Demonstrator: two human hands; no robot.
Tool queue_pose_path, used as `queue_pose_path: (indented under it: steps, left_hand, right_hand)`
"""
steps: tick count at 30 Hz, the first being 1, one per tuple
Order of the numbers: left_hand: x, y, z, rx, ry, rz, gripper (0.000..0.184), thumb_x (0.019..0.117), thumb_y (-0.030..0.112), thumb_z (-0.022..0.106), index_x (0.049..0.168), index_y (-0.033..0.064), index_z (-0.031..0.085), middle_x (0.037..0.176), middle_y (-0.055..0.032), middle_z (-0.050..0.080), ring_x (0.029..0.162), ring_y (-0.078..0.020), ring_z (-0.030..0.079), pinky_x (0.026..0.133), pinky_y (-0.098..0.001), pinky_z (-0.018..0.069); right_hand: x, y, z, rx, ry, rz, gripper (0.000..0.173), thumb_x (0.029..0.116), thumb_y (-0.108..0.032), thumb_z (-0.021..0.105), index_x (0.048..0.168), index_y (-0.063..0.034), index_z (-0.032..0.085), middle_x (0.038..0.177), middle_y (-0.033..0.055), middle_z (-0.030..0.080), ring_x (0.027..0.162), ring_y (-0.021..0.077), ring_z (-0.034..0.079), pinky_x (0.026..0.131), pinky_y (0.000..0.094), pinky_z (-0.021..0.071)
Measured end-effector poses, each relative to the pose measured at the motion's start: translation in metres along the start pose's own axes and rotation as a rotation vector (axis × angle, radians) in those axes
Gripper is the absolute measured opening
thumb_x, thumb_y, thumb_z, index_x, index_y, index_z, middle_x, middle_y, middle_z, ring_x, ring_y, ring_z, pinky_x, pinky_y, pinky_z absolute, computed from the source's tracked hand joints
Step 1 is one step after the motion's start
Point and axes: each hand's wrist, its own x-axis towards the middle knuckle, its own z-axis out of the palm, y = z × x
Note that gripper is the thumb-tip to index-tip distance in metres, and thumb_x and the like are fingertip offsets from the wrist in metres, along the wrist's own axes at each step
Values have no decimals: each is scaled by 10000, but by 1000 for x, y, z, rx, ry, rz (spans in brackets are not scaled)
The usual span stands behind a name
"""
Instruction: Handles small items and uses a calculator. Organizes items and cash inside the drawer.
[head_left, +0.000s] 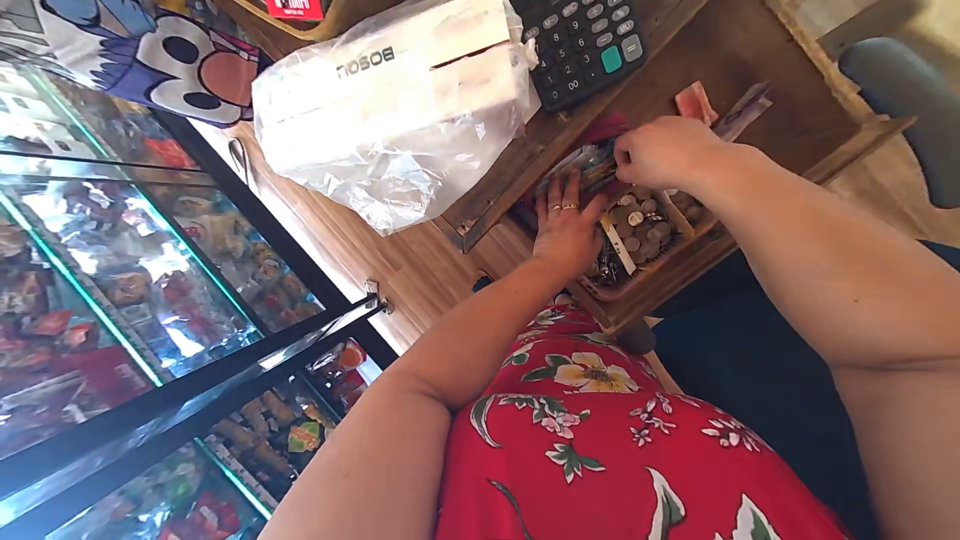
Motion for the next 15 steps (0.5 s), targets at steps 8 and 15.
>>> queue_pose_path:
  steps: [8,15]
  left_hand:
    - [1,-1,6,17,3,2,493,974,203,610,1460,274,574,1674,-265,175,1542,-512,91,1215,-663,93]
    - [3,1,1,30,-39,-6,504,962,223,655,1459,246,575,1678,-276,140,1538,-525,80,1209,-679,98]
  right_hand:
    - [-1,-11,6,-83,-3,0,189,1019,-176,614,1141,-37,653,1080,262,675,1086,481,644,828,663,489]
    - [1,-4,15,-33,87,-54,211,1018,-183,639,1101,4,687,1085,283,680,1085,499,647,845,685,494]
